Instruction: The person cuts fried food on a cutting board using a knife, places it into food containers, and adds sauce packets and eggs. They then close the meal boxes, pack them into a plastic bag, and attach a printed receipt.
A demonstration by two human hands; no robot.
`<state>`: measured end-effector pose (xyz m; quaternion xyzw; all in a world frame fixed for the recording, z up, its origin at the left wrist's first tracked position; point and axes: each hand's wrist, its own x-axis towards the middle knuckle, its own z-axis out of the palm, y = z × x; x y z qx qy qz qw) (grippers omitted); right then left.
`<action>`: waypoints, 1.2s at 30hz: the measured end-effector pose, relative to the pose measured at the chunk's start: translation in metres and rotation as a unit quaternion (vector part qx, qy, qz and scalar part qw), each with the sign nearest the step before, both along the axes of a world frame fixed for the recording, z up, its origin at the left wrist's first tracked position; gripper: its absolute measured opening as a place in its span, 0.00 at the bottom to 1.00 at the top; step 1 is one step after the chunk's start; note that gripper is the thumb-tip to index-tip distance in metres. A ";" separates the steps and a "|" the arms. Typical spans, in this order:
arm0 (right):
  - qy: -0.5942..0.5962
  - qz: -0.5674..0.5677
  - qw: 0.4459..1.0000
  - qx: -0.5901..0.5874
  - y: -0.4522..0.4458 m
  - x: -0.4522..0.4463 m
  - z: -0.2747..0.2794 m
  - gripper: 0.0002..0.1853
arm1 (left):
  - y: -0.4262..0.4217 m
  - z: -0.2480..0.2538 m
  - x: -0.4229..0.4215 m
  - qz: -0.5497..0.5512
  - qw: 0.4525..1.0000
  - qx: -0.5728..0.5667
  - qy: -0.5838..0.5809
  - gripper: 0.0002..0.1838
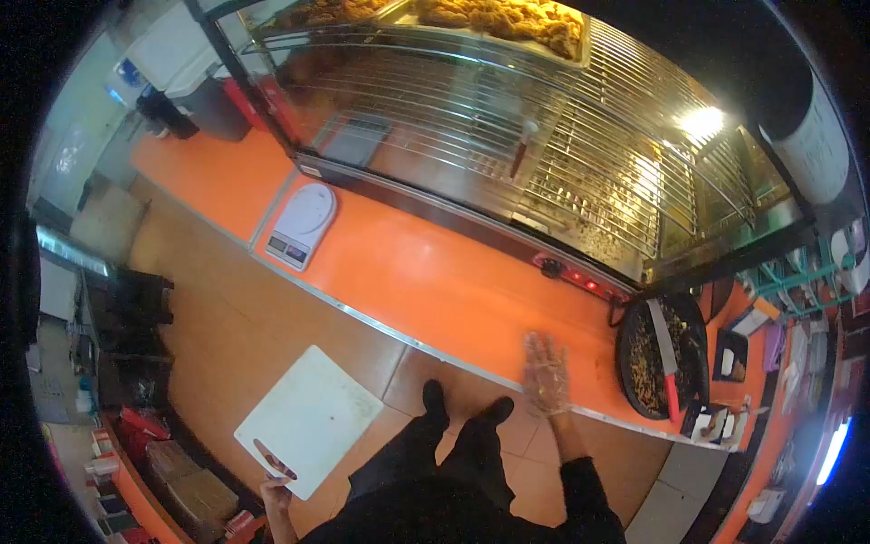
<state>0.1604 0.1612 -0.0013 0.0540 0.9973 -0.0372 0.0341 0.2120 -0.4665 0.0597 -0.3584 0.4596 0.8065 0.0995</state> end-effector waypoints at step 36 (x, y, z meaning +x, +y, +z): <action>0.122 -0.075 0.984 -0.101 -0.284 -0.418 -0.040 0.33 | 0.037 -0.056 0.003 -0.080 0.993 0.073 -0.055 0.31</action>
